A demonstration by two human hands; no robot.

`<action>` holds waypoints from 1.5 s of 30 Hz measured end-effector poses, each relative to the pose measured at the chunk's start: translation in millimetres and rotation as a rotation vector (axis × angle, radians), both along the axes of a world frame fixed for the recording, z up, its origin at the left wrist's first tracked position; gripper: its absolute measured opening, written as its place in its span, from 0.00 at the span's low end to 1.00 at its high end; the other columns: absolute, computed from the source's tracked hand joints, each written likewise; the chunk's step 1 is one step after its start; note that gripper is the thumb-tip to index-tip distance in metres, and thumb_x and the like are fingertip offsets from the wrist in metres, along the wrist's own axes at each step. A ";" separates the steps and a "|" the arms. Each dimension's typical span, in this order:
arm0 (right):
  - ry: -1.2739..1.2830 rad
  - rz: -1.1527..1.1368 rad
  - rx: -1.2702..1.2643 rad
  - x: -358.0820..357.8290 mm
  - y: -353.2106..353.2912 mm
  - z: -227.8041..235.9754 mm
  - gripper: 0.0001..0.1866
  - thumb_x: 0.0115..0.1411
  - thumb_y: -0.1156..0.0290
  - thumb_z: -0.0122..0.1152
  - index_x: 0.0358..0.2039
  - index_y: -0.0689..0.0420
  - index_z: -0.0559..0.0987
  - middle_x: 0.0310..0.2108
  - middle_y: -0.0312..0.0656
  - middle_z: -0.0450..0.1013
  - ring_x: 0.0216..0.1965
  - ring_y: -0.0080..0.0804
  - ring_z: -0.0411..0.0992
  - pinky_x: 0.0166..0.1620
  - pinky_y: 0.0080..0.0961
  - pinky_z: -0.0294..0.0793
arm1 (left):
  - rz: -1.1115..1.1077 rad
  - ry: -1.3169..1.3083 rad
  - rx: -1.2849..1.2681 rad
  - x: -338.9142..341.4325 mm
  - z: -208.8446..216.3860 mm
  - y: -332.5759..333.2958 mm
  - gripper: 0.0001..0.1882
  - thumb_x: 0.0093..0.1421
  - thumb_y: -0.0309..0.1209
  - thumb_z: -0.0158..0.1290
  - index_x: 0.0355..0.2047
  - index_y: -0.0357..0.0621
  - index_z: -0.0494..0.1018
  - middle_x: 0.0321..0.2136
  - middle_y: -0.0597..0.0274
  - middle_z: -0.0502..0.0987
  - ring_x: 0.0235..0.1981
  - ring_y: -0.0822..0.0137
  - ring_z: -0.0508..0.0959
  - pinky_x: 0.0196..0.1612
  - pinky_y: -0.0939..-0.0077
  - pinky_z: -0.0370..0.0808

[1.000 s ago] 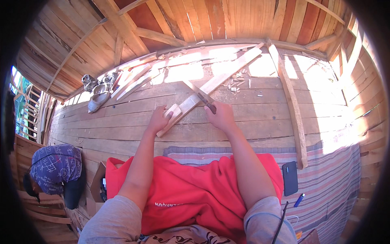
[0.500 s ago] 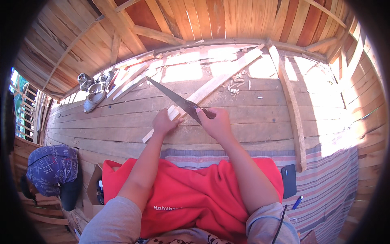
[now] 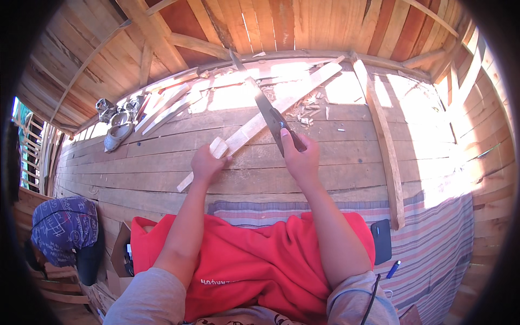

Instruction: The person marks a wooden board with a square and then saws through the wood by hand.

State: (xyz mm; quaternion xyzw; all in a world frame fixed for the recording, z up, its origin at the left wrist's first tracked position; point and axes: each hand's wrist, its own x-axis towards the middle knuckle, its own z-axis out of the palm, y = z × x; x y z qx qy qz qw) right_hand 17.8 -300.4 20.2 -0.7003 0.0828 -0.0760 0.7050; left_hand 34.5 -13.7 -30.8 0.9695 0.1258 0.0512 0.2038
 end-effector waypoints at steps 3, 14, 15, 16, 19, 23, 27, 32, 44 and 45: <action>-0.016 -0.013 0.040 0.3 -1.6 5.4 0.19 0.67 0.58 0.66 0.30 0.64 0.83 0.22 0.30 0.74 0.26 0.14 0.68 0.28 0.19 0.65 | 0.007 0.018 -0.004 0.2 -1.4 6.7 0.34 0.40 0.53 0.75 0.37 0.38 0.80 0.35 0.46 0.83 0.41 0.46 0.83 0.45 0.55 0.79; -0.101 -0.007 0.111 -0.5 -7.6 12.7 0.18 0.67 0.60 0.66 0.30 0.65 0.83 0.22 0.29 0.74 0.26 0.13 0.67 0.28 0.18 0.64 | 0.062 -0.007 -0.051 6.9 1.3 18.8 0.33 0.40 0.54 0.75 0.35 0.40 0.80 0.34 0.46 0.84 0.39 0.47 0.84 0.42 0.56 0.80; -0.089 -0.005 0.098 -0.3 -7.6 9.3 0.18 0.67 0.60 0.66 0.29 0.65 0.83 0.22 0.29 0.73 0.25 0.13 0.67 0.28 0.18 0.64 | 0.062 -0.013 -0.037 7.6 -0.5 18.6 0.32 0.40 0.53 0.75 0.35 0.40 0.80 0.34 0.46 0.84 0.39 0.47 0.84 0.42 0.56 0.80; -0.077 -0.006 0.084 0.1 -8.2 6.3 0.19 0.67 0.60 0.66 0.29 0.64 0.83 0.21 0.29 0.73 0.25 0.13 0.66 0.27 0.18 0.63 | 0.059 -0.019 -0.024 8.9 -1.8 17.1 0.32 0.40 0.53 0.75 0.35 0.40 0.80 0.34 0.47 0.84 0.39 0.48 0.84 0.42 0.56 0.80; -0.060 -0.008 0.051 -0.3 -7.4 -0.5 0.20 0.66 0.59 0.67 0.26 0.64 0.81 0.19 0.28 0.71 0.24 0.13 0.65 0.26 0.19 0.62 | 0.035 0.001 -0.011 10.3 -6.8 11.4 0.31 0.42 0.52 0.74 0.38 0.41 0.79 0.37 0.48 0.84 0.42 0.48 0.84 0.45 0.56 0.79; -0.039 0.034 0.036 -0.1 3.3 -8.4 0.20 0.66 0.59 0.66 0.26 0.65 0.82 0.19 0.29 0.71 0.23 0.14 0.64 0.26 0.21 0.62 | -0.038 0.017 0.105 12.8 -31.6 14.5 0.33 0.46 0.53 0.72 0.44 0.42 0.78 0.43 0.50 0.82 0.51 0.47 0.80 0.52 0.53 0.76; 0.038 0.086 -0.053 0.5 13.9 -10.1 0.21 0.65 0.58 0.66 0.24 0.66 0.82 0.17 0.31 0.71 0.22 0.15 0.65 0.26 0.23 0.63 | -0.126 -0.057 0.097 16.6 -48.4 32.8 0.37 0.46 0.55 0.70 0.48 0.41 0.76 0.45 0.49 0.80 0.54 0.47 0.77 0.56 0.51 0.74; 0.022 0.190 -0.170 -0.5 30.9 -25.4 0.23 0.65 0.57 0.64 0.23 0.66 0.81 0.15 0.36 0.71 0.19 0.20 0.65 0.25 0.26 0.64 | -0.114 0.141 0.057 19.5 -35.5 26.5 0.39 0.44 0.55 0.71 0.47 0.39 0.76 0.44 0.46 0.80 0.50 0.46 0.79 0.53 0.53 0.77; 0.029 0.305 -0.097 -8.1 69.0 -50.8 0.24 0.65 0.59 0.64 0.20 0.65 0.76 0.13 0.36 0.66 0.18 0.22 0.61 0.23 0.29 0.59 | 0.004 0.077 0.089 13.3 -34.9 7.2 0.34 0.42 0.45 0.75 0.42 0.38 0.74 0.45 0.48 0.78 0.51 0.48 0.78 0.51 0.55 0.78; 0.018 0.307 -0.123 -8.1 70.8 -53.7 0.24 0.65 0.59 0.65 0.19 0.65 0.76 0.13 0.37 0.66 0.18 0.22 0.61 0.23 0.29 0.59 | 0.007 0.061 0.084 13.3 -35.7 6.9 0.34 0.41 0.45 0.75 0.42 0.39 0.74 0.45 0.48 0.78 0.50 0.48 0.78 0.51 0.55 0.78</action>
